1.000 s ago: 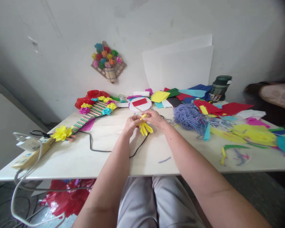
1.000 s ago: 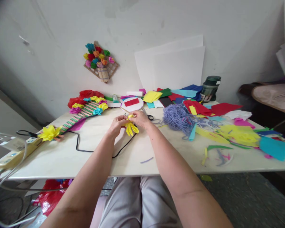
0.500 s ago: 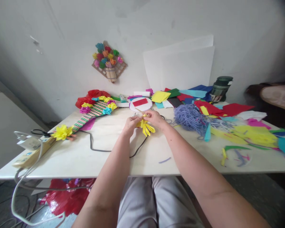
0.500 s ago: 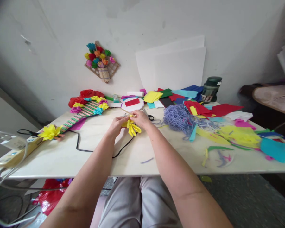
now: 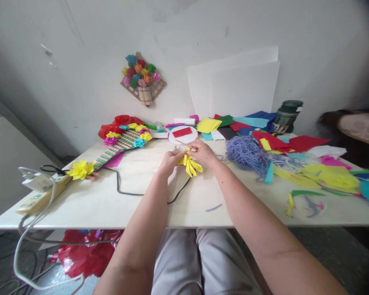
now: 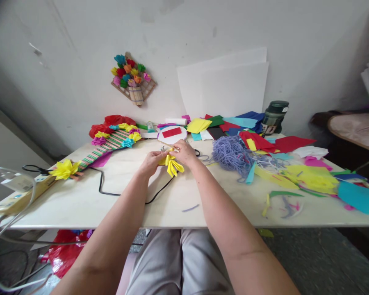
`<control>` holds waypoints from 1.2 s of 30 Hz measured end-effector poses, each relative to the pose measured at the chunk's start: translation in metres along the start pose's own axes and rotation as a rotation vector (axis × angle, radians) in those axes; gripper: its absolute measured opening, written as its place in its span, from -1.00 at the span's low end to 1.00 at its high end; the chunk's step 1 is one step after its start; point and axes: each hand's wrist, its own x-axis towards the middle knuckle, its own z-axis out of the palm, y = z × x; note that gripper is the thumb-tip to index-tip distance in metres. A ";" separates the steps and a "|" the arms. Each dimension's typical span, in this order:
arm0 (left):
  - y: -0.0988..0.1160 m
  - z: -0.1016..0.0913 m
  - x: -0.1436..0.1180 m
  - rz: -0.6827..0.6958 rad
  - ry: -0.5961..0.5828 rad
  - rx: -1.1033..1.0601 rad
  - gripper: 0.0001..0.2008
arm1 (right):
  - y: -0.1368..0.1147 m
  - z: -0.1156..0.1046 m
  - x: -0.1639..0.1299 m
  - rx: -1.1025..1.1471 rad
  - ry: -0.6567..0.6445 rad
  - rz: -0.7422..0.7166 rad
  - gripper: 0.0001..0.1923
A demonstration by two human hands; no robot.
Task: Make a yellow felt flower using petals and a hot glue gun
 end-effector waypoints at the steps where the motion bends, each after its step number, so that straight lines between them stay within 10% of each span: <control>1: 0.000 0.000 0.000 0.002 0.000 -0.001 -0.61 | -0.002 -0.001 -0.001 -0.032 -0.001 0.008 -0.87; 9: 0.000 -0.001 0.002 0.012 0.086 0.058 -0.62 | -0.012 -0.016 -0.002 -0.041 -0.050 0.033 -0.65; 36: 0.000 0.002 0.002 0.024 0.077 0.170 -0.61 | 0.012 -0.015 0.000 0.186 -0.110 -0.005 -0.79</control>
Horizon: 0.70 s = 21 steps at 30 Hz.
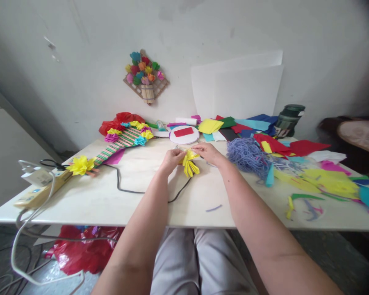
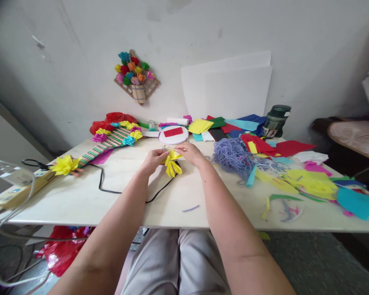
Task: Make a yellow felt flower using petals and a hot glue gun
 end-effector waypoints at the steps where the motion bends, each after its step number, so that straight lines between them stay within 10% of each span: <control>1: 0.000 0.000 0.000 -0.004 0.003 0.000 -0.61 | 0.000 0.000 0.000 0.012 0.003 -0.004 -0.80; 21: -0.003 -0.007 -0.001 -0.095 -0.186 -0.172 -0.64 | -0.002 0.002 -0.001 0.033 -0.025 -0.091 -0.79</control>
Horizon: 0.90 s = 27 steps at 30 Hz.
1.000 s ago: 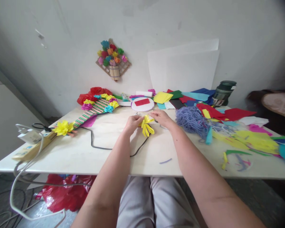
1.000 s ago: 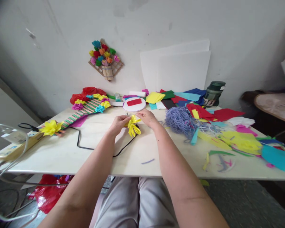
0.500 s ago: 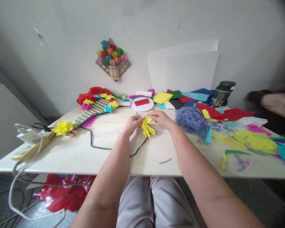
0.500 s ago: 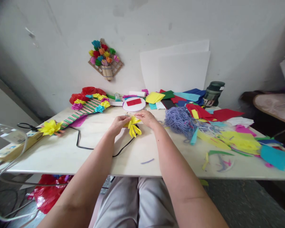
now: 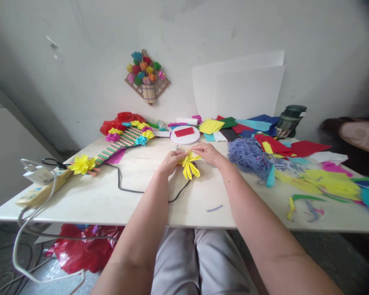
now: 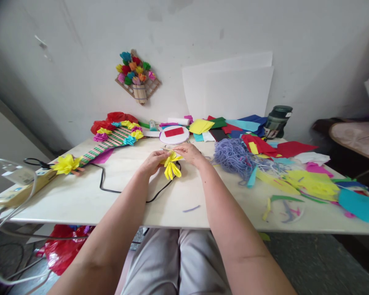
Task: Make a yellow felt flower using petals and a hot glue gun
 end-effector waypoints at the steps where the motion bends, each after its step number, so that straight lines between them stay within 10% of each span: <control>1: 0.000 0.000 0.000 0.002 0.005 0.002 -0.65 | 0.000 0.000 0.000 -0.005 -0.001 0.002 -0.79; 27: 0.000 0.006 0.002 0.034 0.145 -0.153 -0.80 | -0.002 0.001 0.000 -0.427 -0.071 -0.098 -0.78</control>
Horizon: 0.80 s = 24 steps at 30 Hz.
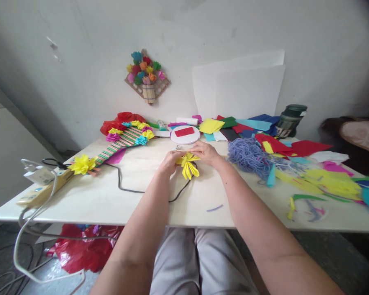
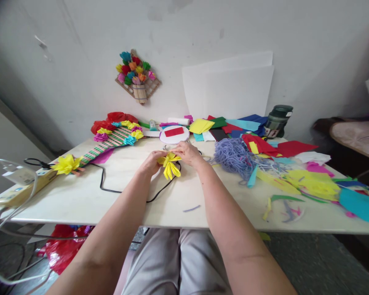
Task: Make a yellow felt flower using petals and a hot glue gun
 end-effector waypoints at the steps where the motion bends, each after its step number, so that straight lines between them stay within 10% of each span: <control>1: 0.000 0.001 0.000 -0.004 0.001 0.006 -0.80 | -0.001 0.000 0.000 -0.016 -0.001 0.003 -0.78; 24: -0.002 0.000 0.002 0.041 0.022 0.042 -0.78 | -0.007 0.007 0.000 0.082 0.066 0.009 -0.79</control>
